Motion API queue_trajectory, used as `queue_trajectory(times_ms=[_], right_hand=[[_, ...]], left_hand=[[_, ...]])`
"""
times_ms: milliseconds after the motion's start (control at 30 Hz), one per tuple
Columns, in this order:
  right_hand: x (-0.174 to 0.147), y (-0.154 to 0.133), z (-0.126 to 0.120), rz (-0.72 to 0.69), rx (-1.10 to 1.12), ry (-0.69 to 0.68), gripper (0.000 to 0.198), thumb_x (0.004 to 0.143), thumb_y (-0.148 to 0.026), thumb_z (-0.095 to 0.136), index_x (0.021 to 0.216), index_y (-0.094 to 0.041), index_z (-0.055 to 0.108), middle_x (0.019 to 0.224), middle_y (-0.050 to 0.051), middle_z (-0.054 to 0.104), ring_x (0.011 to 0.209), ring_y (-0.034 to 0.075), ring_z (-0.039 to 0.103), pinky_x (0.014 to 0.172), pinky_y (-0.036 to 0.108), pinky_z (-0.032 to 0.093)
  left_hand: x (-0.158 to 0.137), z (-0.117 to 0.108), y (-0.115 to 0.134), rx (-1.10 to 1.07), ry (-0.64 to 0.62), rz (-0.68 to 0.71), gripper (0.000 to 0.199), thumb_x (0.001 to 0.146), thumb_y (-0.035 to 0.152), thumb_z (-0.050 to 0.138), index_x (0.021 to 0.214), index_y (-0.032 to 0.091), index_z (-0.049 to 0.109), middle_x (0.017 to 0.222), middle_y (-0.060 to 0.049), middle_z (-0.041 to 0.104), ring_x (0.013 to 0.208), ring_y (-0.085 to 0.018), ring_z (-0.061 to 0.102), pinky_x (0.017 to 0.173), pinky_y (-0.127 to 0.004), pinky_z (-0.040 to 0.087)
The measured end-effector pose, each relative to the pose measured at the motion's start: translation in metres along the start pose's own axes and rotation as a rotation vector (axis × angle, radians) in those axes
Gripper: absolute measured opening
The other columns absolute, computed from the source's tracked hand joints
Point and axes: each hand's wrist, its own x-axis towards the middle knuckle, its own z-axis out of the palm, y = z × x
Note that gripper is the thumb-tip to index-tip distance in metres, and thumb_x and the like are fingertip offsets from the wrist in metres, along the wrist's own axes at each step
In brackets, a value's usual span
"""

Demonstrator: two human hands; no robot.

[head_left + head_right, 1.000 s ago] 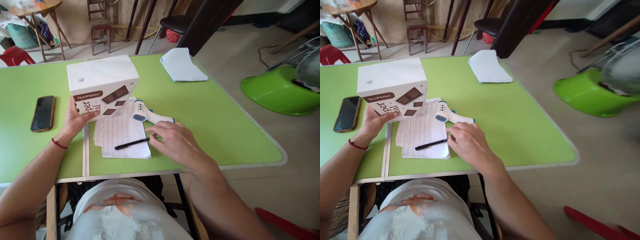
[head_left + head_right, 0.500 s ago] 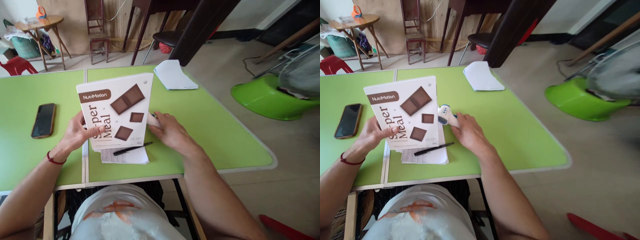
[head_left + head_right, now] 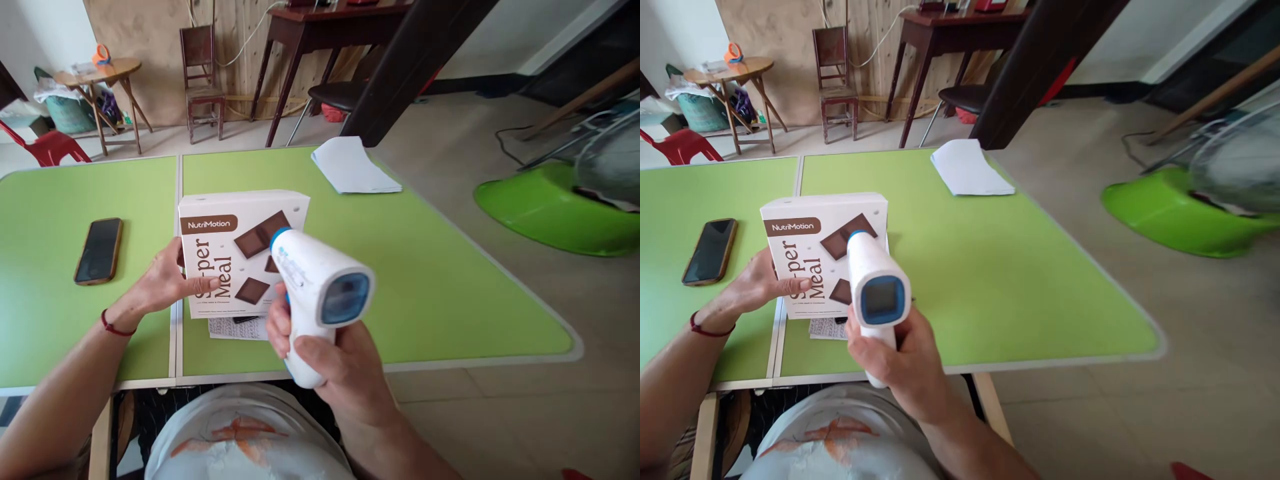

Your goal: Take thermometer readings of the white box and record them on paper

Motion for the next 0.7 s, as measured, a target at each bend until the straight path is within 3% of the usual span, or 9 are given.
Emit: queue_trajectory(times_ms=[167,367,700], right_hand=[[-0.002,0.015,0.006,0.066,0.053,-0.058,0.027,0.077,-0.043,0.075,0.083,-0.023,0.060,0.068,-0.002,0.054,0.056,0.010,0.043,0.050,0.026,0.037],[0.004,0.019,0.008,0.084,0.017,0.005,0.028,0.076,-0.044,0.075,0.085,-0.022,0.060,0.067,-0.002,0.055,0.056,0.011,0.043,0.051,0.027,0.036],[0.008,0.020,0.008,0.088,-0.008,0.027,0.034,0.073,-0.048,0.076,0.088,-0.022,0.060,0.064,-0.003,0.052,0.055,0.012,0.042,0.052,0.029,0.036]], left_hand=[[-0.001,-0.001,0.003,0.017,-0.054,0.022,0.066,0.064,0.041,0.088,0.118,0.016,0.058,0.107,-0.013,0.072,0.099,-0.031,0.068,0.072,-0.039,0.059],[0.001,-0.003,-0.001,0.049,-0.024,0.061,0.061,0.064,0.041,0.088,0.113,0.016,0.062,0.096,-0.010,0.072,0.092,-0.031,0.069,0.069,-0.040,0.060],[0.003,-0.001,-0.003,-0.006,-0.064,0.033,0.062,0.068,0.046,0.085,0.117,0.017,0.059,0.105,-0.011,0.072,0.090,-0.028,0.069,0.073,-0.040,0.059]])
